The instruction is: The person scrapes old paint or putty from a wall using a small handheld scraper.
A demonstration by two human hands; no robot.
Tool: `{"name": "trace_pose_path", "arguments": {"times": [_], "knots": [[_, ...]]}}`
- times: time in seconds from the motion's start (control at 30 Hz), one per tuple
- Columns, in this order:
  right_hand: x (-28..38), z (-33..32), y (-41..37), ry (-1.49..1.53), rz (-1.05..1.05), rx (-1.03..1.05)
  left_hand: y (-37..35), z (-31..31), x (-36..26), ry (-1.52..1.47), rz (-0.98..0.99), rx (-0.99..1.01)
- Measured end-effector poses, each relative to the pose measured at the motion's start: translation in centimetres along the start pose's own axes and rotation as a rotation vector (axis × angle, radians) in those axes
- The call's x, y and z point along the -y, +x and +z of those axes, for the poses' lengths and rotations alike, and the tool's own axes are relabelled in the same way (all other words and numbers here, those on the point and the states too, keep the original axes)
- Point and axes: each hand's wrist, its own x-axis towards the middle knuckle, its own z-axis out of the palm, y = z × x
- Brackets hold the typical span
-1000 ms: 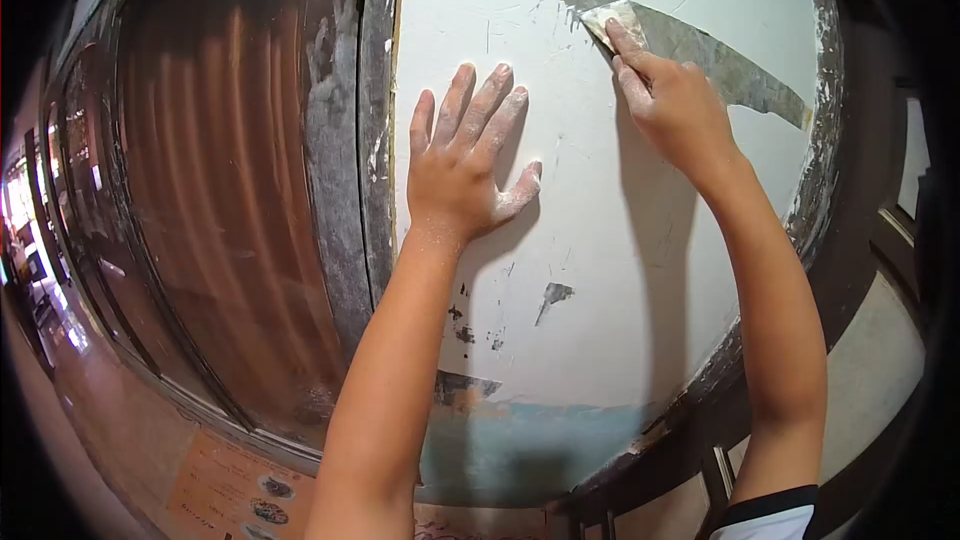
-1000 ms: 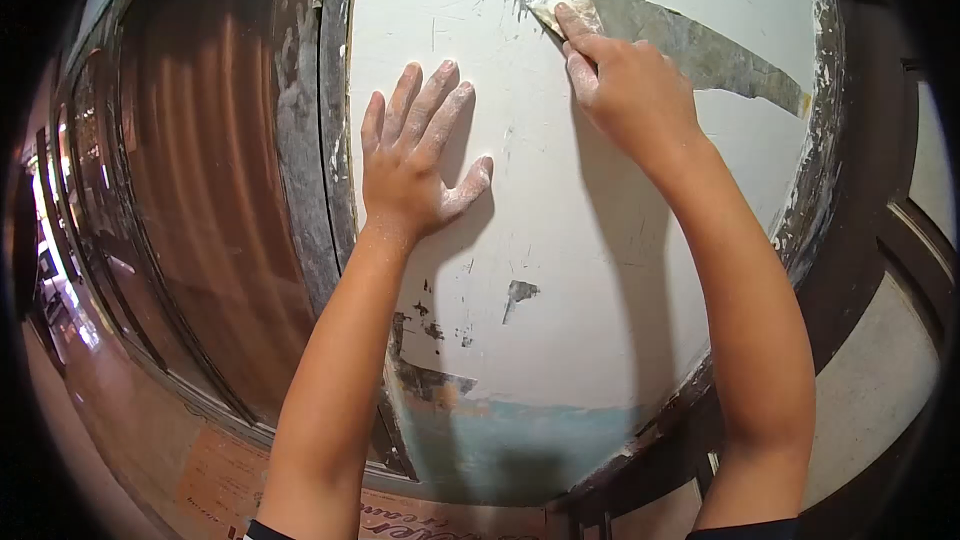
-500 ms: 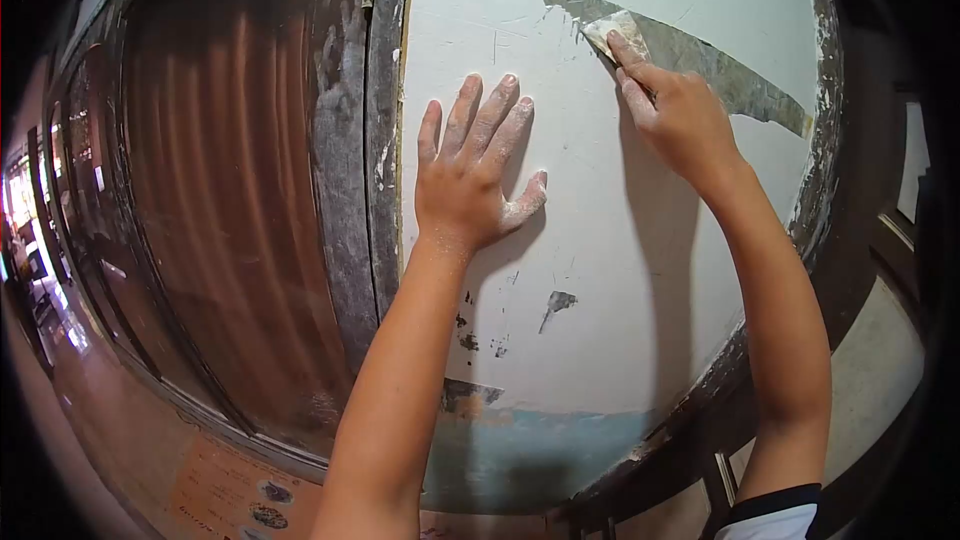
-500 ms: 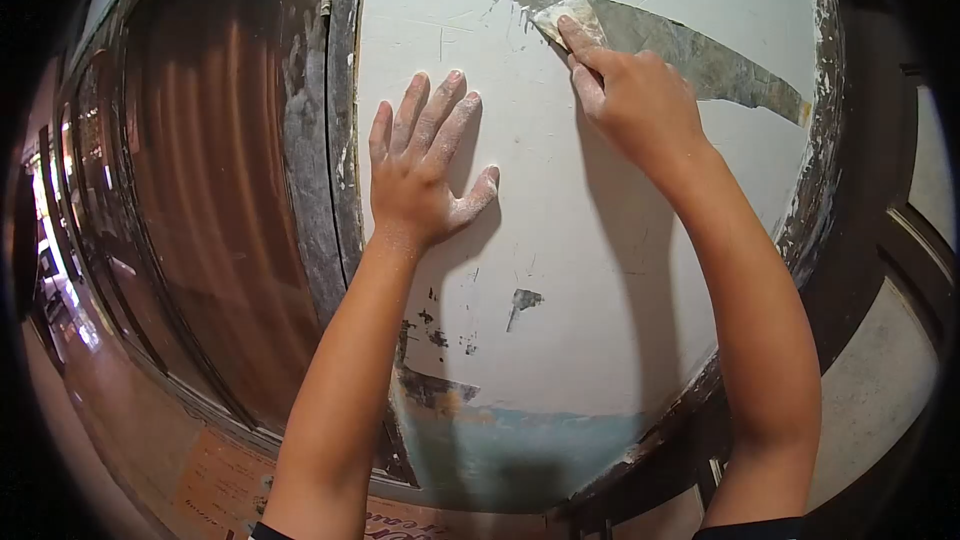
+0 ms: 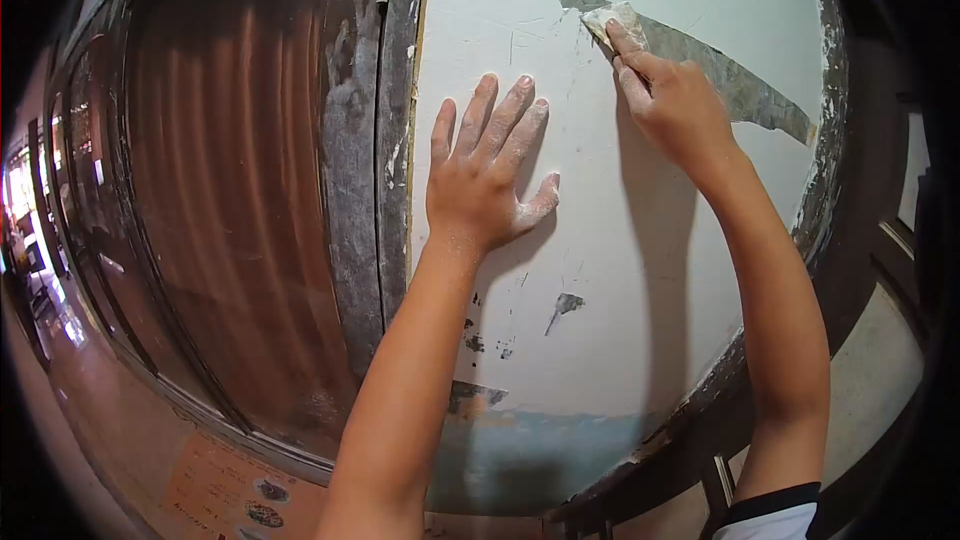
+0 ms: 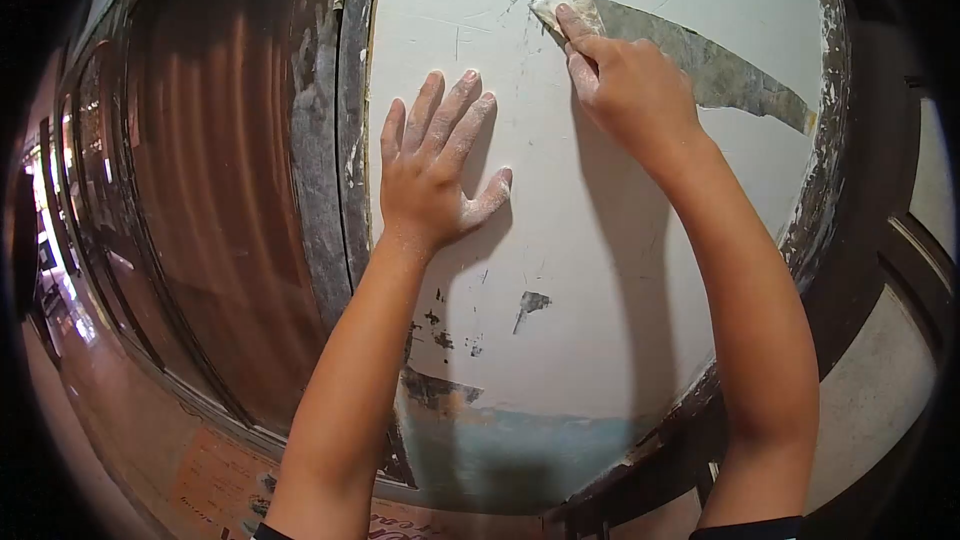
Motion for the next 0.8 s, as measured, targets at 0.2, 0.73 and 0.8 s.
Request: {"name": "trace_pose_path", "arguments": {"times": [0.2,0.73,0.8], "knots": [[-0.2,0.5,0.5,0.015,-0.044,-0.025,0.0,-0.1,0.0,0.002,0.002,-0.004],[1.2,0.9,0.7,0.013,-0.018,-0.08,0.0,0.0,0.1,0.03,0.015,-0.009],[0.9,0.3,0.7,0.043,-0.003,-0.044,0.0,0.0,0.3,0.033,0.027,-0.009]]}}
